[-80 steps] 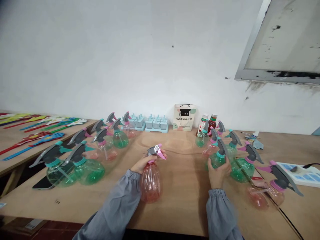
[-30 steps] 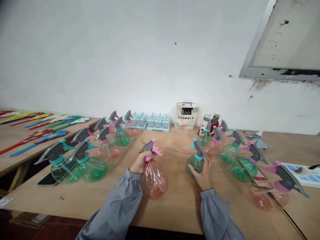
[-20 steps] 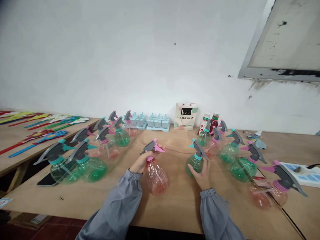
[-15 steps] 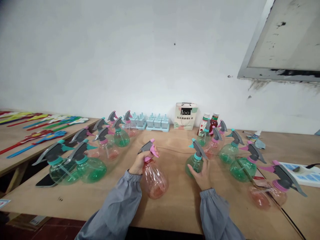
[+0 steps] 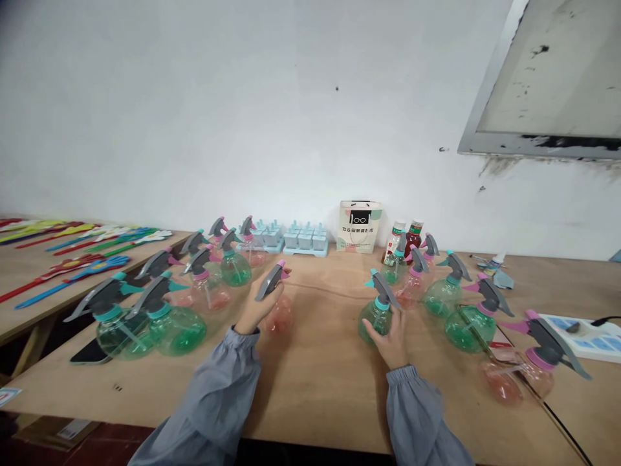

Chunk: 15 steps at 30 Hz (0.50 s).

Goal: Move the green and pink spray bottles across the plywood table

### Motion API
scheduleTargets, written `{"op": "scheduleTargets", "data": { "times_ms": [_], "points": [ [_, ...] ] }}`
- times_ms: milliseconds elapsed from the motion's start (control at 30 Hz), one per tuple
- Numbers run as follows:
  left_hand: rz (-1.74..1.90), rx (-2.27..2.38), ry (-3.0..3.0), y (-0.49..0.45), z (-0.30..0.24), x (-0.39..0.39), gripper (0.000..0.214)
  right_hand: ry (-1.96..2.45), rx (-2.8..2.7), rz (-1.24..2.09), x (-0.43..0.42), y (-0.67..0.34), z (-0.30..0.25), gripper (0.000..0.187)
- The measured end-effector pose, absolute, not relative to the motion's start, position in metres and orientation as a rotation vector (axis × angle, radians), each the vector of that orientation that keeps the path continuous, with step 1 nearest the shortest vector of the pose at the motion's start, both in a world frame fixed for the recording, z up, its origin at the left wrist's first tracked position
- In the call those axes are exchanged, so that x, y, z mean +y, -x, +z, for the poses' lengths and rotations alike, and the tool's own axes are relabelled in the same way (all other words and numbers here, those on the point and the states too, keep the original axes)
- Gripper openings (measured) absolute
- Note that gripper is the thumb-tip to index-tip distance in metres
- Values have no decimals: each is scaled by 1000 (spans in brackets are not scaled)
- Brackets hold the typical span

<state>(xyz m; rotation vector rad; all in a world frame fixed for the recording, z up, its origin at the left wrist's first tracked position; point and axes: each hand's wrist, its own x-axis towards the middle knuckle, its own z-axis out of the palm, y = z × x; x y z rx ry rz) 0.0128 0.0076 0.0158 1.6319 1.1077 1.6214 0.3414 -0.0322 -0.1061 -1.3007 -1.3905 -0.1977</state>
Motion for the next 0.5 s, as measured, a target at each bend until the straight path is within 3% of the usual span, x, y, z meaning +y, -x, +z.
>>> {"op": "scheduleTargets", "data": {
  "times_ms": [300, 500],
  "points": [
    [1673, 1246, -1612, 0, -11, 26, 32, 1299, -1382, -188, -32, -341, -107, 67],
    [1701, 1286, -1647, -2, -8, 19, 59, 1295, -1380, -193, -30, -342, -108, 68]
  ]
}}
